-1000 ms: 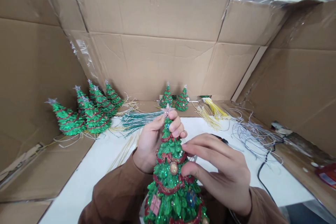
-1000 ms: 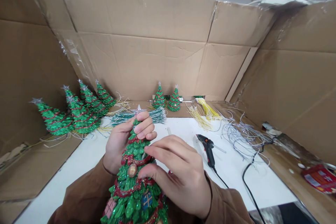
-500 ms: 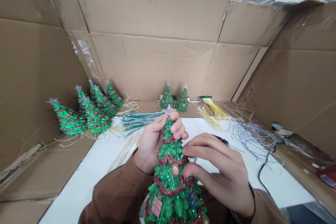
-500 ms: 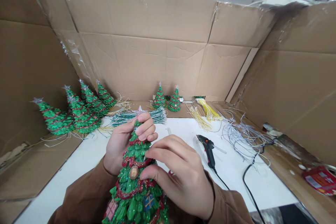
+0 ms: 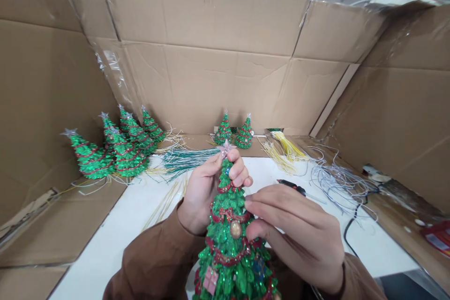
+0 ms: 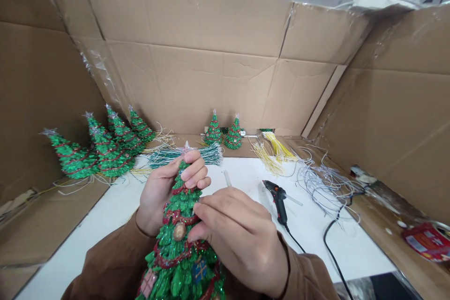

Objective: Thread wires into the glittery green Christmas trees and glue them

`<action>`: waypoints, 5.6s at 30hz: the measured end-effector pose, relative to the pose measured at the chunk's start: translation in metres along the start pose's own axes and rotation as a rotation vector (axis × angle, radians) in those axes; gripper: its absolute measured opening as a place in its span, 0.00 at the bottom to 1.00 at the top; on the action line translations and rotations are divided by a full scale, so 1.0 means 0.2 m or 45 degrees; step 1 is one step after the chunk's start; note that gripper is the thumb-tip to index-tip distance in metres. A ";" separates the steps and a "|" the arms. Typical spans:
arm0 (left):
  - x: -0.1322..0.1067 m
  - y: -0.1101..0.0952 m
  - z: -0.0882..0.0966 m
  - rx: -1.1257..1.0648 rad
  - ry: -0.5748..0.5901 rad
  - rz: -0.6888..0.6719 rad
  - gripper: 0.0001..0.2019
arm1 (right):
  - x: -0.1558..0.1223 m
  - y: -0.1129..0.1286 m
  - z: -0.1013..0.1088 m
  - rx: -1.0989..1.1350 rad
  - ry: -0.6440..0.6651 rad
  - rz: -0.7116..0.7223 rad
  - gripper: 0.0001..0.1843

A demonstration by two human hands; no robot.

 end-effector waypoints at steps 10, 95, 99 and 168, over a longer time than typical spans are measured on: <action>0.00 0.00 -0.01 0.002 -0.001 -0.026 0.18 | -0.02 0.00 -0.01 -0.043 -0.022 0.022 0.08; -0.07 -0.03 -0.04 0.188 0.160 -0.175 0.10 | -0.07 -0.02 -0.04 0.249 0.008 -0.455 0.07; -0.08 -0.03 -0.04 0.282 0.159 -0.220 0.10 | -0.05 0.00 -0.05 0.226 -0.030 -0.540 0.06; -0.10 0.01 -0.03 0.654 0.251 -0.412 0.13 | -0.10 -0.09 -0.07 0.349 0.254 -0.788 0.09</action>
Point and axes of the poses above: each hand's wrist, its own x-axis towards the middle knuckle, its own z-axis out of the back of the hand, y = z × x, the point moved 2 cm from there along x, towards the middle knuckle, and after that the axes turned 4 degrees about -z, right-handed, at the moved point
